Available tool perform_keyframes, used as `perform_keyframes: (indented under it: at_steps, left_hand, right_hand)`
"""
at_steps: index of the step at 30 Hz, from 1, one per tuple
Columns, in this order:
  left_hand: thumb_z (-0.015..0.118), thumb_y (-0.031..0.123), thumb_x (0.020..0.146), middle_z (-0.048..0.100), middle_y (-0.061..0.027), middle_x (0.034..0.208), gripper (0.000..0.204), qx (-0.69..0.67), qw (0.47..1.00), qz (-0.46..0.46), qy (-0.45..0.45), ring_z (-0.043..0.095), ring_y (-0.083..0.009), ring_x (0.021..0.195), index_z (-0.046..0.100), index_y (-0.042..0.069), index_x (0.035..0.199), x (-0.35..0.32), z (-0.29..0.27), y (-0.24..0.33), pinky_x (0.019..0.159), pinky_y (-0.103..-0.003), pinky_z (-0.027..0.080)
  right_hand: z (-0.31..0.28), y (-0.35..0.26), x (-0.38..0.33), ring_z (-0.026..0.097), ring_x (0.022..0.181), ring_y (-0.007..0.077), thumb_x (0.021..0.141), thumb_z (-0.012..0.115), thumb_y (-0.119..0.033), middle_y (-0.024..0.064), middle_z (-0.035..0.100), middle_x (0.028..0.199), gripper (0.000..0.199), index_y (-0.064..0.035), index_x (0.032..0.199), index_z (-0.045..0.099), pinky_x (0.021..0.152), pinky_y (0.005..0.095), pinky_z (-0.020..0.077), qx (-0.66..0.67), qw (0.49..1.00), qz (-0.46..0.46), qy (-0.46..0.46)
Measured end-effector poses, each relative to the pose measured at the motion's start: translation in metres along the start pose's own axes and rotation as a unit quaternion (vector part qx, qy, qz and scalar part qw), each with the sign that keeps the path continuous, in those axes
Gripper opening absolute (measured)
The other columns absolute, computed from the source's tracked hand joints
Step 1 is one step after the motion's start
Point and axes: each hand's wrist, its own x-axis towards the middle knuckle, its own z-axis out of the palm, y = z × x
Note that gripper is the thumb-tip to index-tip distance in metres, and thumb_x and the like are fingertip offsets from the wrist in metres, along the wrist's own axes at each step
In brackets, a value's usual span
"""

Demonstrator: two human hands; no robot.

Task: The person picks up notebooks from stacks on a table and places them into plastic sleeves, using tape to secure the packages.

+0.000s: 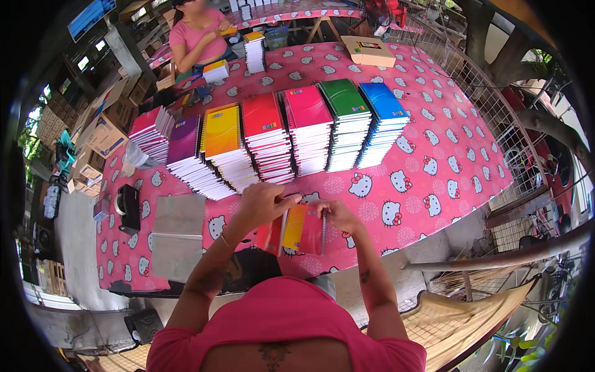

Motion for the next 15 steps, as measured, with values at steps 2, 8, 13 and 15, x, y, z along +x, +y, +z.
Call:
perform_keyframes:
  at_steps: [2, 8, 13, 15]
  left_hand:
    - [0.067, 0.054, 0.085, 0.061, -0.0127, 0.059, 0.051, 0.033, 0.999, -0.032, -0.014, 0.062, -0.0331, 0.057, 0.065, 0.007, 0.065, -0.014, 0.028, -0.027, 0.053, -0.045, 0.046]
    - [0.061, 0.044, 0.090, 0.069, -0.0201, 0.094, 0.042, -0.036, 0.981, -0.182, -0.063, 0.066, -0.0390, 0.082, 0.065, 0.002, 0.096, -0.054, 0.089, -0.043, 0.071, -0.050, 0.051]
    - [0.068, 0.025, 0.088, 0.068, -0.0181, 0.096, 0.028, -0.127, 0.970, -0.205, -0.007, 0.067, -0.0361, 0.084, 0.059, 0.001, 0.100, -0.064, 0.121, -0.026, 0.075, -0.047, 0.053]
    - [0.071, 0.017, 0.086, 0.067, -0.0150, 0.092, 0.025, -0.254, 0.934, -0.248, 0.033, 0.067, -0.0301, 0.081, 0.058, 0.002, 0.101, -0.065, 0.126, -0.025, 0.074, -0.042, 0.054]
  right_hand:
    - [-0.006, 0.003, -0.006, 0.056, 0.122, 0.0241, 0.063, 0.038, 0.022, 0.0155, 0.064, 0.126, 0.045, -0.0003, 0.091, 0.064, 0.093, 0.0304, 0.0435, -0.071, 0.997, 0.027, 0.011]
    - [-0.003, 0.008, -0.021, 0.058, 0.120, 0.0271, 0.061, 0.039, 0.021, 0.0169, 0.063, 0.128, 0.040, 0.0006, 0.083, 0.066, 0.092, 0.0294, 0.0441, -0.064, 0.996, 0.005, 0.068]
    - [0.006, 0.011, -0.023, 0.063, 0.112, 0.0330, 0.066, 0.042, 0.020, 0.0168, 0.067, 0.121, 0.037, -0.0010, 0.084, 0.067, 0.090, 0.0350, 0.0488, -0.171, 0.979, -0.047, 0.099]
    - [0.011, 0.012, -0.022, 0.062, 0.115, 0.0313, 0.070, 0.043, 0.020, 0.0166, 0.066, 0.123, 0.037, -0.0013, 0.086, 0.069, 0.092, 0.0361, 0.0488, -0.185, 0.974, -0.067, 0.112]
